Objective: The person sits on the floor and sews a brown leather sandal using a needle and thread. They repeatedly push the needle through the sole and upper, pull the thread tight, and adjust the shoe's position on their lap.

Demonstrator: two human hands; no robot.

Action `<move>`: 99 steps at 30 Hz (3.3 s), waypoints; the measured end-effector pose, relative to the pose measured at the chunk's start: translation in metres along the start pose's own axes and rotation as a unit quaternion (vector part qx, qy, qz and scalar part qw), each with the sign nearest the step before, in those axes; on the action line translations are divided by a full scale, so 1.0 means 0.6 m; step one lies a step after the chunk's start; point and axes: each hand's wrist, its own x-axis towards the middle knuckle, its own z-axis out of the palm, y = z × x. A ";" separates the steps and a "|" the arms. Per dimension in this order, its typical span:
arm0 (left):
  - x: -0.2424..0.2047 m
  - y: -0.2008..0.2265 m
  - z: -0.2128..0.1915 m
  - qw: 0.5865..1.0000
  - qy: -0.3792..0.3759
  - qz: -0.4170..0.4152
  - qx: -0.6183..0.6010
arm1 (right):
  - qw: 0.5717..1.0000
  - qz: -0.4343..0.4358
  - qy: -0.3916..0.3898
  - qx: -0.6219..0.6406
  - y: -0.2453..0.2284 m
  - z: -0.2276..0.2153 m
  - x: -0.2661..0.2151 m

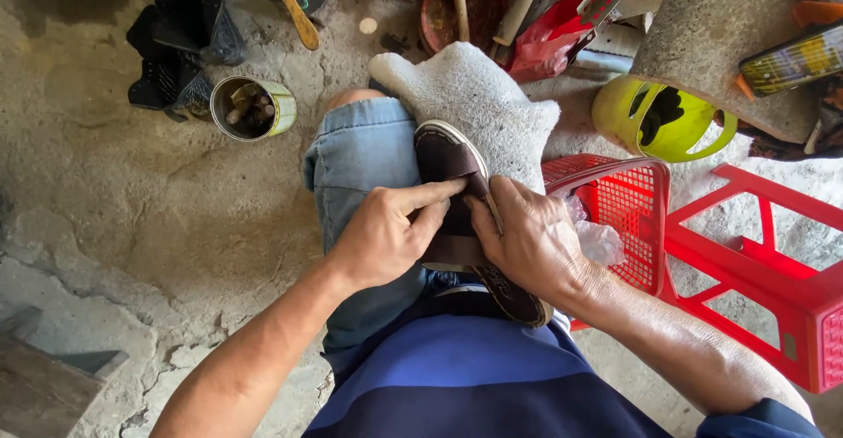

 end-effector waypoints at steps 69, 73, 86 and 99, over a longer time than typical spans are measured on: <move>-0.061 -0.049 0.017 0.913 0.102 0.133 0.373 | 0.971 -0.176 0.131 0.093 0.044 -0.024 -0.010; -0.057 -0.022 0.021 0.927 0.086 0.100 0.351 | 0.949 -0.104 -0.015 0.298 0.042 -0.050 -0.032; -0.028 -0.007 -0.009 0.954 -0.015 0.083 0.288 | 0.981 0.020 -0.024 0.193 0.009 -0.032 0.014; -0.055 -0.037 0.012 0.870 0.144 0.098 0.461 | 0.971 -0.063 0.000 0.230 0.005 -0.049 0.018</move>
